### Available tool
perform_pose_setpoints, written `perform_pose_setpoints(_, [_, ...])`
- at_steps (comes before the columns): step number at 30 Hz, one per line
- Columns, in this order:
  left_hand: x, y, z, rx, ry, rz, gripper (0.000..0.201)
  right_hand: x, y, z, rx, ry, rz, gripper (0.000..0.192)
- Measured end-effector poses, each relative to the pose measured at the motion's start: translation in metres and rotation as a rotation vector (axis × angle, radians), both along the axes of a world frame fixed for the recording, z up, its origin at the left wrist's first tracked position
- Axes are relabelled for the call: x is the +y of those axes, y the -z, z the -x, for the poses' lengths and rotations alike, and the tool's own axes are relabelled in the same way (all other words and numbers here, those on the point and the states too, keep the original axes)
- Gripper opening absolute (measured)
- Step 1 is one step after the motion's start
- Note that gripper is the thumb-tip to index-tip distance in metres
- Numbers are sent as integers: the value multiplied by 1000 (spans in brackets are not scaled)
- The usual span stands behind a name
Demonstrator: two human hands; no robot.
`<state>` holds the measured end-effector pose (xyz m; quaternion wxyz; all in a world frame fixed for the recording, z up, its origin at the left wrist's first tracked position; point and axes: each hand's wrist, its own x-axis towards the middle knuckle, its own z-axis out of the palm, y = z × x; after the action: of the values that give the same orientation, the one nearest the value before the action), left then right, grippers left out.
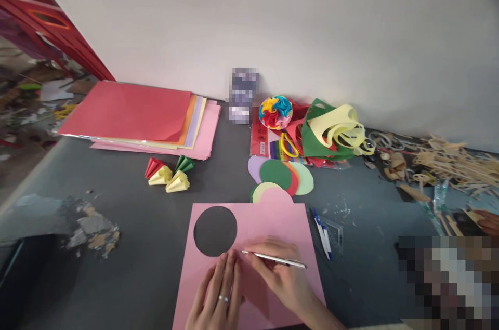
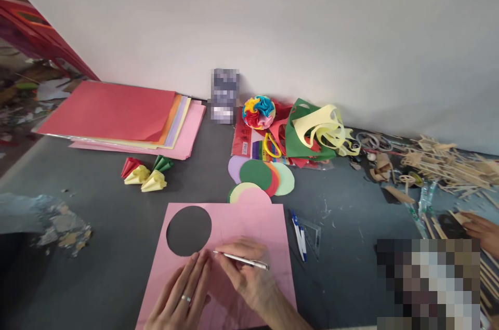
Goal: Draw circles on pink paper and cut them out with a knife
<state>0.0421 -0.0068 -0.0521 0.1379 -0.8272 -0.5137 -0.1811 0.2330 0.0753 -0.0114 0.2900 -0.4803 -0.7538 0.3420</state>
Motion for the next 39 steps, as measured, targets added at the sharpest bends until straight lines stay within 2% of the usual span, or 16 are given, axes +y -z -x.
perform_pose_setpoints(4, [-1,0,1,-21,2,21,38,2,-2,-3,-8,-60,18,23])
perform_pose_setpoints(7, [-1,1,0,-31,-11,33,38,2,-1,-2,-16,-68,-27,25])
perform_pose_setpoints(12, [1,4,2,-30,20,-22,37,4,-2,1,-24,-20,-91,22])
perform_pose_setpoints(15, [3,4,5,-29,18,-8,39,9,-9,-3,-49,-120,-86,22])
perform_pose_setpoints(17, [3,2,8,-39,29,14,42,10,-13,-6,-61,-138,-97,23])
perform_pose_setpoints(20, [4,1,11,-54,47,30,45,3,-11,-8,-34,-86,-107,24])
perform_pose_setpoints(25, [5,-2,12,-22,55,64,55,-19,4,-7,43,92,-76,20])
perform_pose_setpoints(31, [2,-2,9,18,53,66,58,-31,5,-11,1,79,-72,26])
perform_pose_setpoints(33, [0,-1,7,10,28,84,59,-37,5,-9,-14,102,-68,24])
perform_pose_setpoints(37, [-2,0,5,9,27,79,60,-47,6,-3,17,234,-48,22])
perform_pose_setpoints(39, [-3,1,5,27,46,59,60,-49,8,-4,23,217,-80,22])
